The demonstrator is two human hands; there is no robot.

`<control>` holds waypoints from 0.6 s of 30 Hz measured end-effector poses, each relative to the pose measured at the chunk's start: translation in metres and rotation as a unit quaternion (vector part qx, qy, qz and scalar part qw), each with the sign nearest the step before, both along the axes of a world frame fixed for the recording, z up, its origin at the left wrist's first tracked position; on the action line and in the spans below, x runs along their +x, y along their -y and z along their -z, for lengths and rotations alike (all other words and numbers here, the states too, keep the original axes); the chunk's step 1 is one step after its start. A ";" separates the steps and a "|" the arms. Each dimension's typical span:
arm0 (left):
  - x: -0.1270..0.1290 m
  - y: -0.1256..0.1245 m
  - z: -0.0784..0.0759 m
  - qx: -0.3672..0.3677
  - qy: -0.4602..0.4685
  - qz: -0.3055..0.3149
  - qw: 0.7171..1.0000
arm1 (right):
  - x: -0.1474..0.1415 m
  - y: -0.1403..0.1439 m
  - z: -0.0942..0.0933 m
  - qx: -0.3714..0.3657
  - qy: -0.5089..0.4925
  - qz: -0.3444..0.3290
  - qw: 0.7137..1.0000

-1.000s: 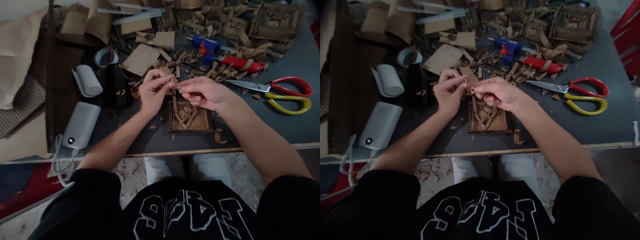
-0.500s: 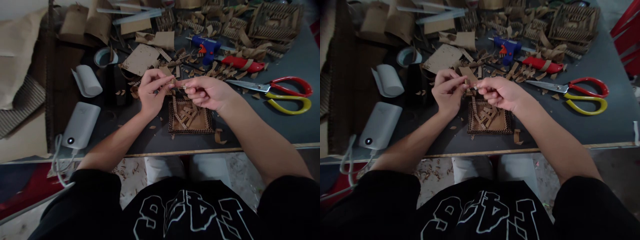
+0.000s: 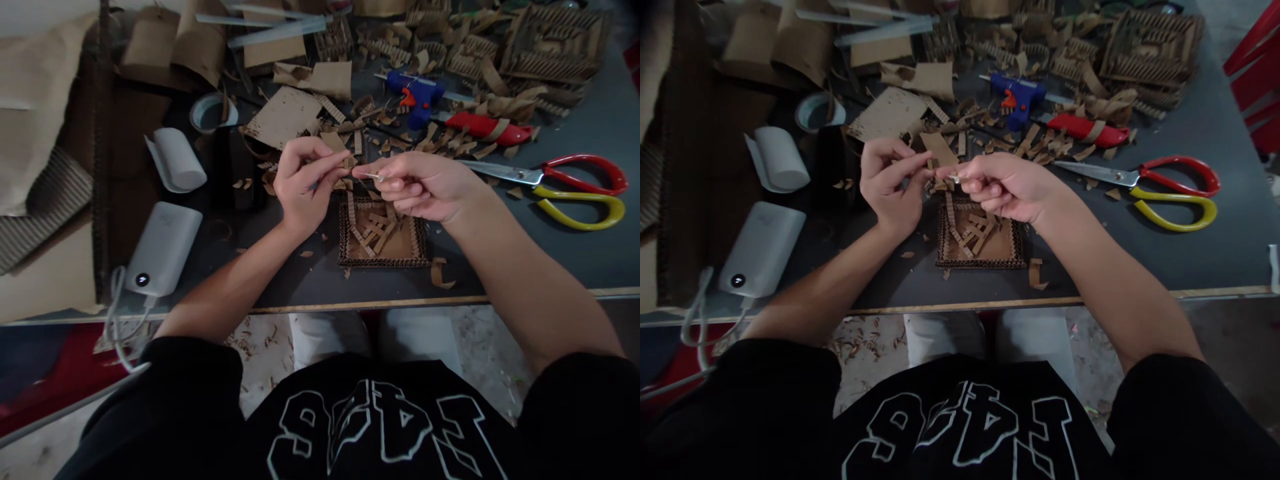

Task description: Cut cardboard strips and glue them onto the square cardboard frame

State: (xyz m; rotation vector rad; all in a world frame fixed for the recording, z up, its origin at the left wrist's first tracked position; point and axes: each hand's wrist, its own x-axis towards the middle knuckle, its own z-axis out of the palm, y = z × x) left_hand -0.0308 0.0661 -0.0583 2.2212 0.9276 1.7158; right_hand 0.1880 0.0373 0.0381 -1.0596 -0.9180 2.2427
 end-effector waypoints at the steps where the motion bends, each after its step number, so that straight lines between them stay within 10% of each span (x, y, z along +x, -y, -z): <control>1: 0.000 0.000 0.000 0.001 -0.003 -0.008 1.000 | 0.000 0.000 0.000 -0.002 0.003 -0.003 1.000; 18: 0.004 -0.002 0.002 -0.003 0.023 0.008 1.000 | 0.002 -0.003 0.010 0.140 0.046 0.077 0.986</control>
